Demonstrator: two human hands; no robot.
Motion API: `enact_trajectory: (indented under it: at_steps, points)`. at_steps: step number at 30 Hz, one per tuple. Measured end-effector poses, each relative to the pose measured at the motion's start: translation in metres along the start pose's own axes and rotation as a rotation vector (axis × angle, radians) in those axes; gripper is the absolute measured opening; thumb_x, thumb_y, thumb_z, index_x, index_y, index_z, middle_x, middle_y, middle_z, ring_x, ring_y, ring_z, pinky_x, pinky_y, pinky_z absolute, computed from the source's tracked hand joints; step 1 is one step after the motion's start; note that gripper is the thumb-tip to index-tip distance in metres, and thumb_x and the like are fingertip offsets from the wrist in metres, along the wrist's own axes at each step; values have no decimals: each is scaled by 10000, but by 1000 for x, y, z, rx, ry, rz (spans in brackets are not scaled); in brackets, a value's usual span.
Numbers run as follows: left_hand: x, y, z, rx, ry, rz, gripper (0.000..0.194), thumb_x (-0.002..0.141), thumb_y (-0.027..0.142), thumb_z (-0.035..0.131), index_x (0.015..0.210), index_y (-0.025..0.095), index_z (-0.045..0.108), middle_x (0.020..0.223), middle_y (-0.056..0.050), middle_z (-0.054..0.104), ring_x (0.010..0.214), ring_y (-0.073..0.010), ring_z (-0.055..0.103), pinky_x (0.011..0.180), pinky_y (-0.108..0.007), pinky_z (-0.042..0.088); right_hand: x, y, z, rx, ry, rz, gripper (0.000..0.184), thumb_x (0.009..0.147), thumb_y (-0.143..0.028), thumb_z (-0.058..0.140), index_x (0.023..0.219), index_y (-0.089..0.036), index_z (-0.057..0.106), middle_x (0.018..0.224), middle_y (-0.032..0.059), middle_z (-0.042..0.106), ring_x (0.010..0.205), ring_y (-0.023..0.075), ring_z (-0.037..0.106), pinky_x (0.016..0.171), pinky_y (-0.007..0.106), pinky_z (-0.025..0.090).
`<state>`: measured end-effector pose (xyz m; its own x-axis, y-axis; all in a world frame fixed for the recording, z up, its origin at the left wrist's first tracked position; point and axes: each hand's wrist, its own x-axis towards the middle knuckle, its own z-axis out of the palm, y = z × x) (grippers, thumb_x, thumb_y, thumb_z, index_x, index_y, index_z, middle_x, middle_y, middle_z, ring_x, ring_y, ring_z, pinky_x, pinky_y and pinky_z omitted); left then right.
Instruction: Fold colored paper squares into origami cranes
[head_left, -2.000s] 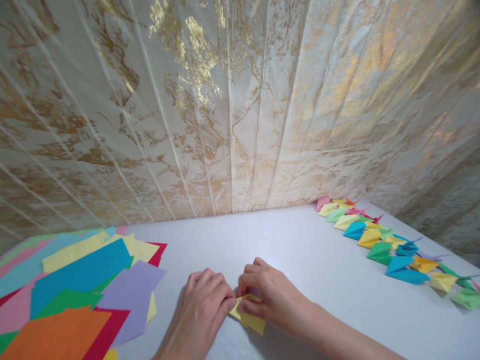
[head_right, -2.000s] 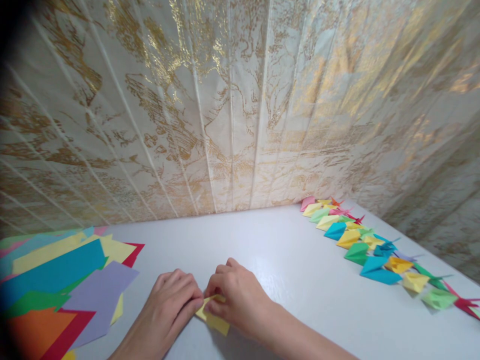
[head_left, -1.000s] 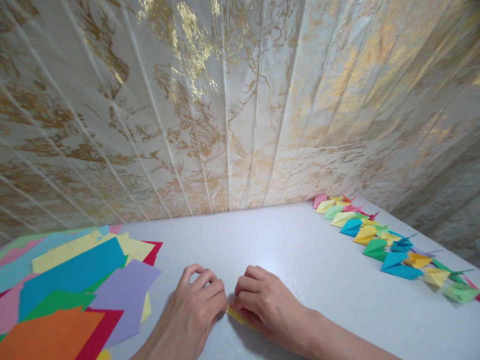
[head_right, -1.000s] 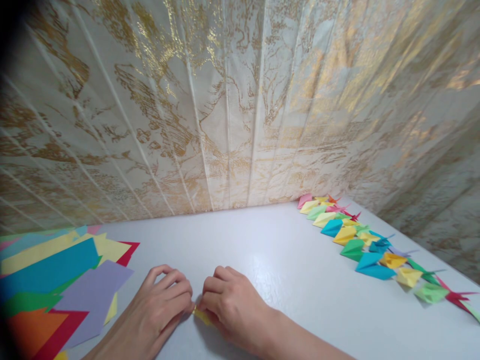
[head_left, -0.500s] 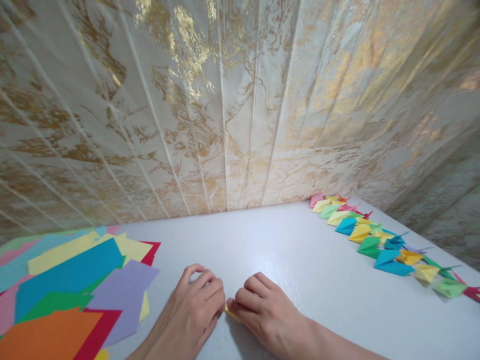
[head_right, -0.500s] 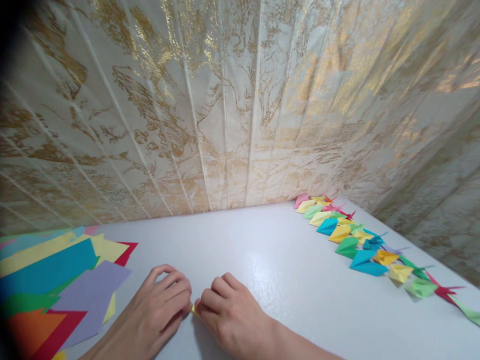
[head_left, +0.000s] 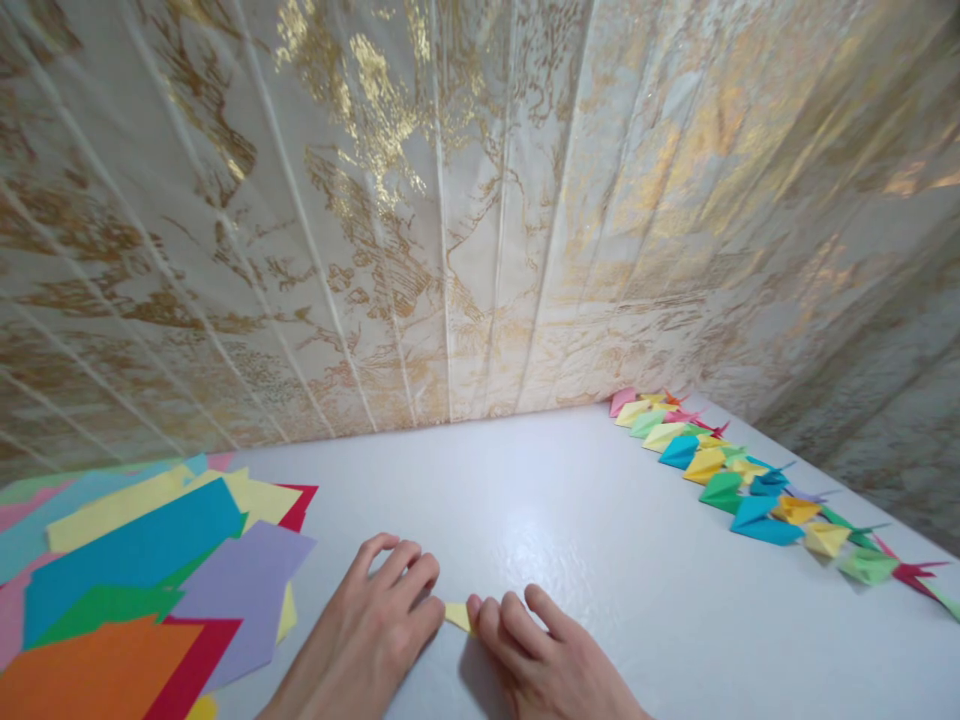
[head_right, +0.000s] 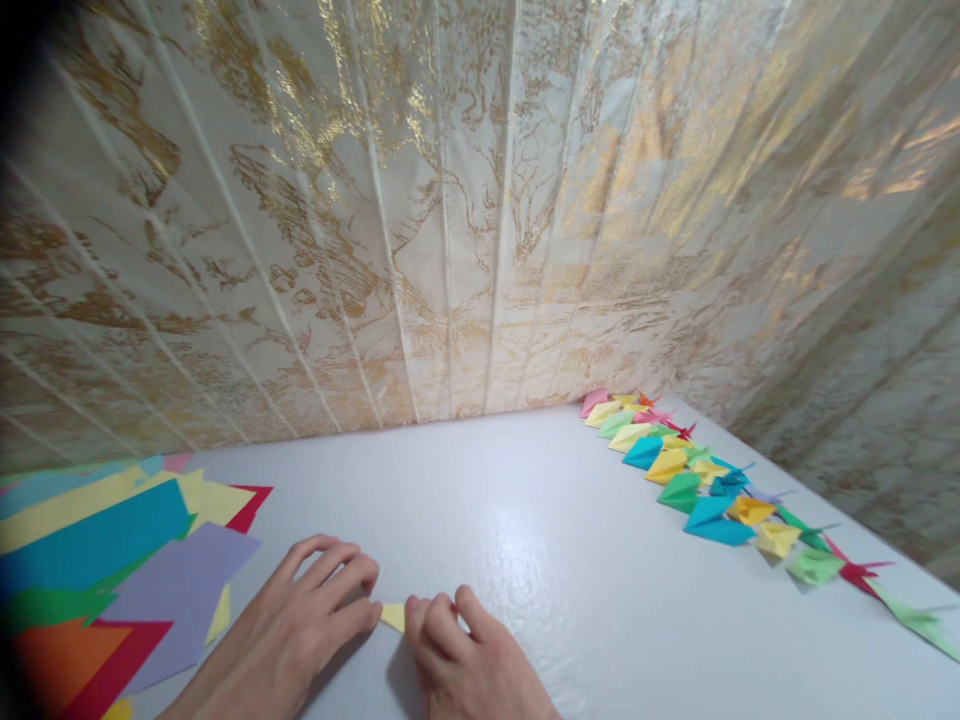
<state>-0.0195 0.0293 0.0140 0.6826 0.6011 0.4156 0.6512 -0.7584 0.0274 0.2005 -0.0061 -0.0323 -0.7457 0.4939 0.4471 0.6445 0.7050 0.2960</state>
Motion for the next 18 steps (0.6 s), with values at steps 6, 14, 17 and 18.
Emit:
enact_trajectory:
  at_steps: [6, 14, 17, 18]
  points:
    - [-14, -4, -14, 34, -72, -13, 332, 918, 41, 575, 1002, 337, 699, 923, 30, 639, 892, -172, 559, 853, -324, 335, -23, 13, -13, 4, -61, 54, 233, 935, -174, 556, 1140, -161, 666, 1074, 90, 683, 947, 248, 538, 830, 386, 439]
    - [-25, -4, -9, 144, -74, 19, 442, 871, 3, 590, 1120, 360, 668, 1020, 10, 674, 972, -192, 591, 874, -328, 360, 31, 35, -51, 490, -264, 502, 272, 923, -111, 572, 1122, -248, 696, 1006, 40, 693, 906, 212, 581, 780, 324, 420]
    - [-33, -5, 1, 209, 61, 19, 522, 853, -47, 495, 1109, 372, 671, 1005, 7, 686, 972, -197, 591, 915, -352, 345, 58, 23, -41, 624, -330, 550, 144, 869, -169, 699, 1005, -204, 730, 1038, 57, 702, 974, 229, 593, 811, 318, 431]
    - [-37, -5, 3, 233, 42, 26, 573, 828, -59, 486, 1163, 374, 654, 1056, 0, 690, 1004, -201, 588, 935, -354, 345, 63, 19, -36, 648, -352, 572, 104, 862, -141, 699, 939, -200, 738, 1006, 49, 709, 962, 224, 596, 809, 315, 427]
